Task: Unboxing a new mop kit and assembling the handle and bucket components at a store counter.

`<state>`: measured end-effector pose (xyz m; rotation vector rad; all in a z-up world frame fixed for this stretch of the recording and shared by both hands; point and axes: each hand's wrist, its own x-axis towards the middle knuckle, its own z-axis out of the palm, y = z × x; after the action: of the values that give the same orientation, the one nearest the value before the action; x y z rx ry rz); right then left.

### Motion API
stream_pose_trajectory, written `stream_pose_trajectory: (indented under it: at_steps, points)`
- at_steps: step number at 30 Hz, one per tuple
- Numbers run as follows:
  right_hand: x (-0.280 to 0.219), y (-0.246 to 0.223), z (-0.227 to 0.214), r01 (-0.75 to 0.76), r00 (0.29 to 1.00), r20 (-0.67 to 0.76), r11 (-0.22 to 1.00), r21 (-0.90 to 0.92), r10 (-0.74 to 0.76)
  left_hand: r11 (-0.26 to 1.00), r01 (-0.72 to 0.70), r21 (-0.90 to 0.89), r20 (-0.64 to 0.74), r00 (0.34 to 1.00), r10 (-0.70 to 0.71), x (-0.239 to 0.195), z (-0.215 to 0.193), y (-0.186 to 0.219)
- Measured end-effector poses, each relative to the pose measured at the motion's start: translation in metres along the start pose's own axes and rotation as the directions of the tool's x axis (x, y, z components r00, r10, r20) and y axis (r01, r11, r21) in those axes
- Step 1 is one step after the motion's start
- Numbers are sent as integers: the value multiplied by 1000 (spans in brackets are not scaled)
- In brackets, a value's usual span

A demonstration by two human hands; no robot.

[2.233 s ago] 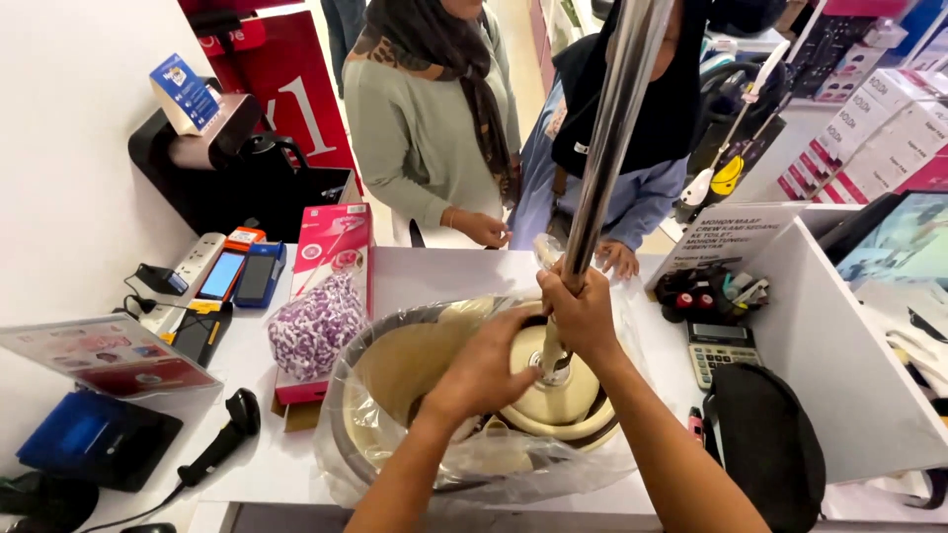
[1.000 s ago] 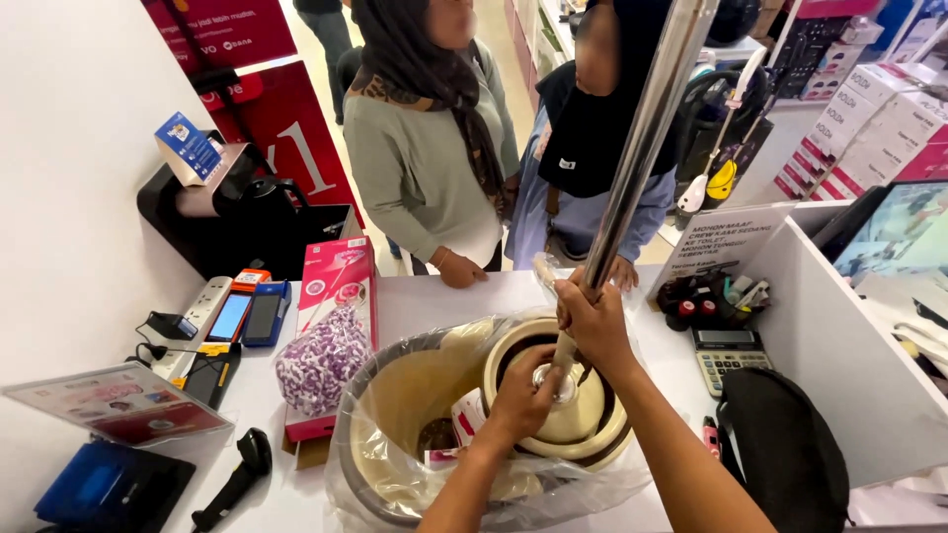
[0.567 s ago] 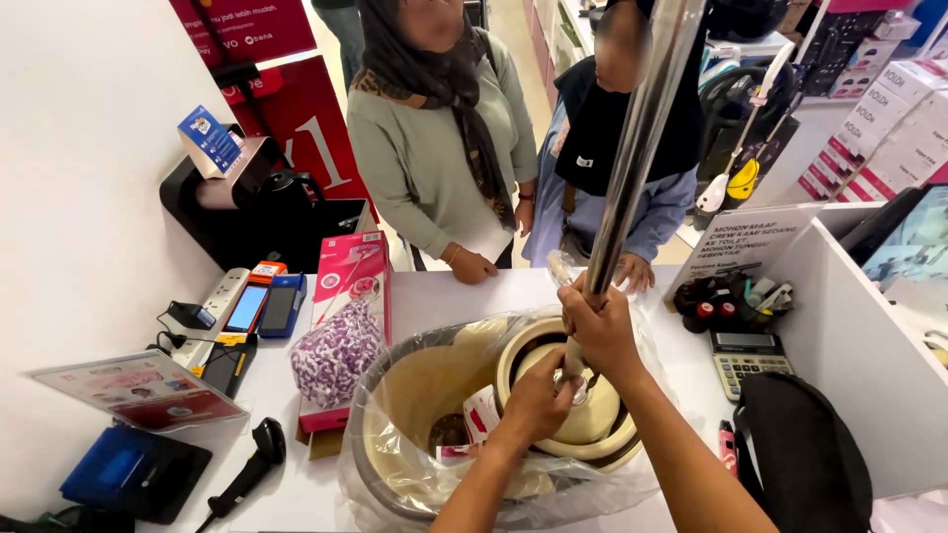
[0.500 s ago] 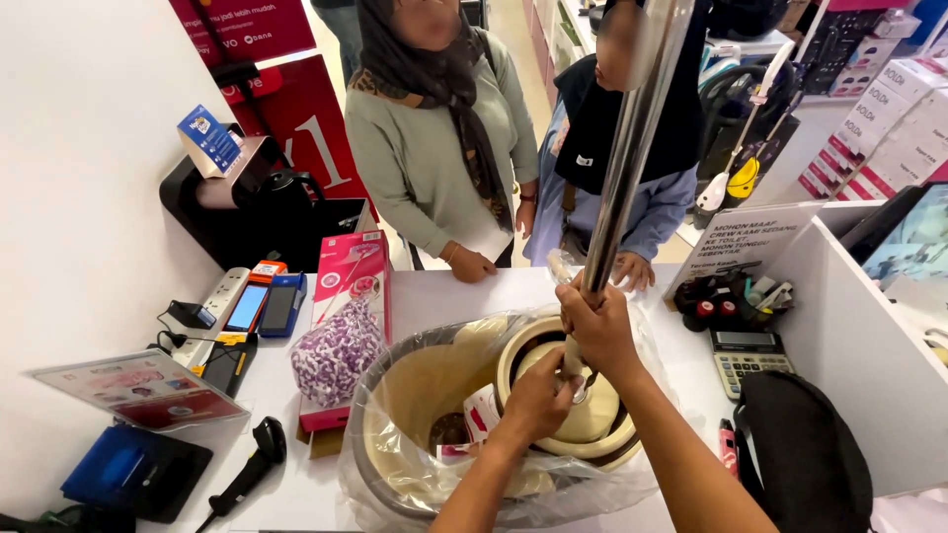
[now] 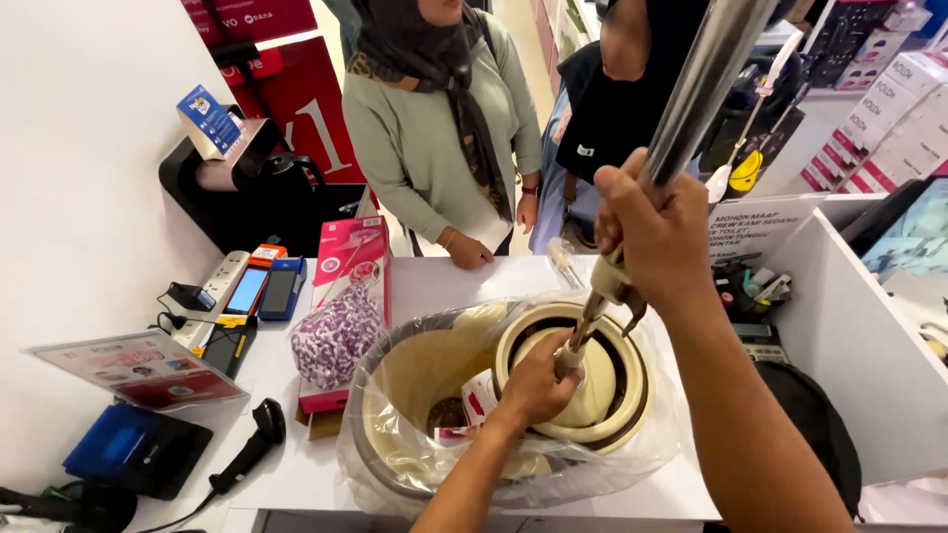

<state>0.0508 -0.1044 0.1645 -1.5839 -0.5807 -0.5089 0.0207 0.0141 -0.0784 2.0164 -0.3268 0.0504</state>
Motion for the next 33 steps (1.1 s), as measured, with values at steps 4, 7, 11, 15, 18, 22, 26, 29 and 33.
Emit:
stream_pose_trajectory:
  at_steps: [4,7,11,15,18,22,26,29,33]
  points:
    - [-5,12,2,30,999,11,995,90,-31,989,-90,-121,-43,995,85,-1,1,-8]
    - [-18,38,7,20,999,34,989,148,-25,955,-231,-187,-139,968,207,-2,-6,10]
    - [-51,98,20,-46,997,65,991,129,38,875,-458,-155,-380,846,375,4,4,47]
    - [-68,155,21,-121,991,66,990,77,116,904,-286,-318,-297,936,191,5,6,53]
    - [-66,148,16,-178,983,55,981,82,174,814,-412,-408,-290,905,313,11,0,52]
    - [-62,134,11,-168,985,-14,981,97,170,826,-431,-364,-362,882,301,34,-17,61]
    - [-69,127,11,-123,990,-45,968,218,136,901,-374,-222,-381,883,273,56,-37,112]
    - [-77,188,11,-222,954,-177,967,124,242,873,-415,-256,-394,869,298,89,-18,95]
    - [-81,291,-20,-30,999,50,956,293,16,855,-445,-267,-379,864,331,92,-19,86]
